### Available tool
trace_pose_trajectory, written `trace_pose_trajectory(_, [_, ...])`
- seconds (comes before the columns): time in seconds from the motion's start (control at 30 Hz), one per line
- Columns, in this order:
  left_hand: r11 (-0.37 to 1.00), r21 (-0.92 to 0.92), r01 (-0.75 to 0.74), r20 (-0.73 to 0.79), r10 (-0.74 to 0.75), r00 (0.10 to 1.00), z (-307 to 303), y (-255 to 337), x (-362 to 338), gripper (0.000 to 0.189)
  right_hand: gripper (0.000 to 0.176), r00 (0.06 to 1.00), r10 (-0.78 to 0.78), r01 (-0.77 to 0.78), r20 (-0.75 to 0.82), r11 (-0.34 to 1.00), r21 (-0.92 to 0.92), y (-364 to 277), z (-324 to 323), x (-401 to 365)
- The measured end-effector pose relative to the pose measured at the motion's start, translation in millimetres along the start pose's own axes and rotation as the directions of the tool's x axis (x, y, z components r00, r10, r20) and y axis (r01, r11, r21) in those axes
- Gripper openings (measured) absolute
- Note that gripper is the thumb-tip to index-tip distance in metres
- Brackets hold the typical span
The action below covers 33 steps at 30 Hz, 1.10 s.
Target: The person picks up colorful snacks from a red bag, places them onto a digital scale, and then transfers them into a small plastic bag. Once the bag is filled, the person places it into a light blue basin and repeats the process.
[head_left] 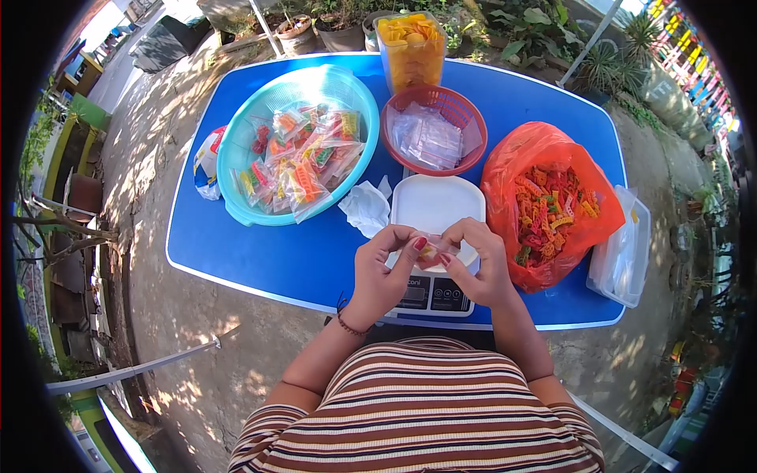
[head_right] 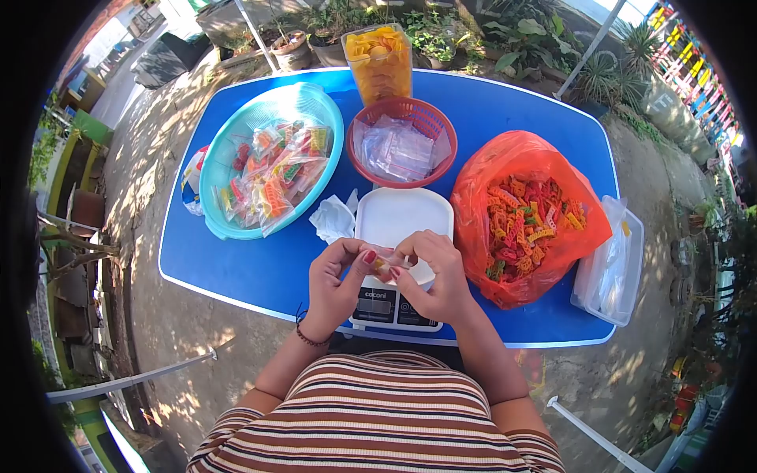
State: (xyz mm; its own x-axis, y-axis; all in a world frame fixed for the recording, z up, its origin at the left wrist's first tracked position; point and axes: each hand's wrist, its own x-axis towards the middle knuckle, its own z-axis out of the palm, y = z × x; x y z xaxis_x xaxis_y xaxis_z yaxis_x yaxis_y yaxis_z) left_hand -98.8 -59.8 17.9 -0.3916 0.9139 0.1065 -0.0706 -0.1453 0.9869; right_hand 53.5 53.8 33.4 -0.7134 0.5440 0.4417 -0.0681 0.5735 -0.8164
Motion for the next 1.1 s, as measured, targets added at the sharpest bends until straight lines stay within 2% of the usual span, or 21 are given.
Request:
trace_pose_trajectory(0.1, [0.993,0.110,-0.035,0.022,0.033,0.999,4.3,5.0,-1.9,0.017,0.010,0.998,0.053,-0.055,-0.043,0.998,-0.043,1.7,8.6,-3.5])
trace_pose_trajectory(0.2, [0.983,0.163,-0.086,0.067,0.076,0.995,2.6,5.9,-1.6,0.015,0.009,0.998,-0.004,-0.004,-0.060,0.992,-0.126,-0.1,7.2,-3.0])
trace_pose_trajectory(0.3, [0.956,0.253,-0.148,0.095,0.127,0.987,-5.9,1.6,1.3,0.014,0.010,0.998,-0.069,0.065,-0.011,0.970,-0.232,-5.5,2.8,1.3])
trace_pose_trajectory(0.37, [0.943,0.300,-0.143,0.078,0.125,0.989,-10.1,-0.1,1.6,0.013,0.010,0.999,-0.037,0.035,-0.006,0.980,-0.197,-2.1,5.2,1.1])
trace_pose_trajectory(0.4, [0.963,0.247,-0.110,0.049,0.101,0.994,-11.4,-2.1,1.5,0.013,0.010,1.000,-0.021,0.020,-0.002,0.983,-0.181,0.1,6.5,1.0])
trace_pose_trajectory(0.47, [0.989,0.137,-0.045,-0.008,0.047,0.999,-13.8,-5.5,0.5,0.012,0.008,0.993,0.119,-0.119,-0.016,0.993,0.001,2.4,10.9,-0.6])
trace_pose_trajectory(0.5, [0.998,0.066,0.019,-0.015,-0.018,1.000,-15.0,-3.9,0.2,0.011,0.008,0.982,0.188,-0.186,-0.012,0.978,0.093,2.8,13.1,-1.2])
trace_pose_trajectory(0.57, [0.986,-0.079,0.146,-0.016,-0.148,0.989,-17.8,1.0,-0.2,0.011,0.009,0.973,0.231,-0.231,0.023,0.956,0.180,3.2,13.7,-1.1])
trace_pose_trajectory(0.67, [0.987,-0.037,0.154,0.010,-0.154,0.988,-26.9,-10.1,-1.3,0.016,0.012,0.945,0.324,-0.320,0.045,0.885,0.339,10.1,16.6,-1.7])
trace_pose_trajectory(0.77, [0.966,-0.211,0.150,0.047,-0.143,0.989,-31.3,-5.8,-0.4,0.026,0.014,0.888,0.459,-0.403,0.036,0.738,0.541,10.7,21.9,3.7])
trace_pose_trajectory(0.8, [0.969,-0.194,0.154,0.053,-0.147,0.988,-35.1,-5.9,-0.4,0.029,0.015,0.862,0.506,-0.421,0.037,0.673,0.608,10.2,24.1,6.3])
trace_pose_trajectory(0.87, [0.974,-0.159,0.162,0.063,-0.154,0.986,-44.7,-7.2,-1.0,0.034,0.017,0.854,0.519,-0.436,0.040,0.673,0.598,15.2,31.0,5.9])
trace_pose_trajectory(1.0, [0.961,-0.261,0.098,-0.048,-0.114,0.992,-50.0,-11.1,-1.6,0.038,0.029,0.860,0.510,-0.401,0.026,0.642,0.653,6.5,47.8,11.1])
trace_pose_trajectory(1.1, [0.938,-0.336,0.085,-0.118,-0.131,0.984,-56.2,-10.3,-3.7,0.043,0.039,0.883,0.459,-0.427,0.103,0.691,0.583,-0.3,57.9,12.9])
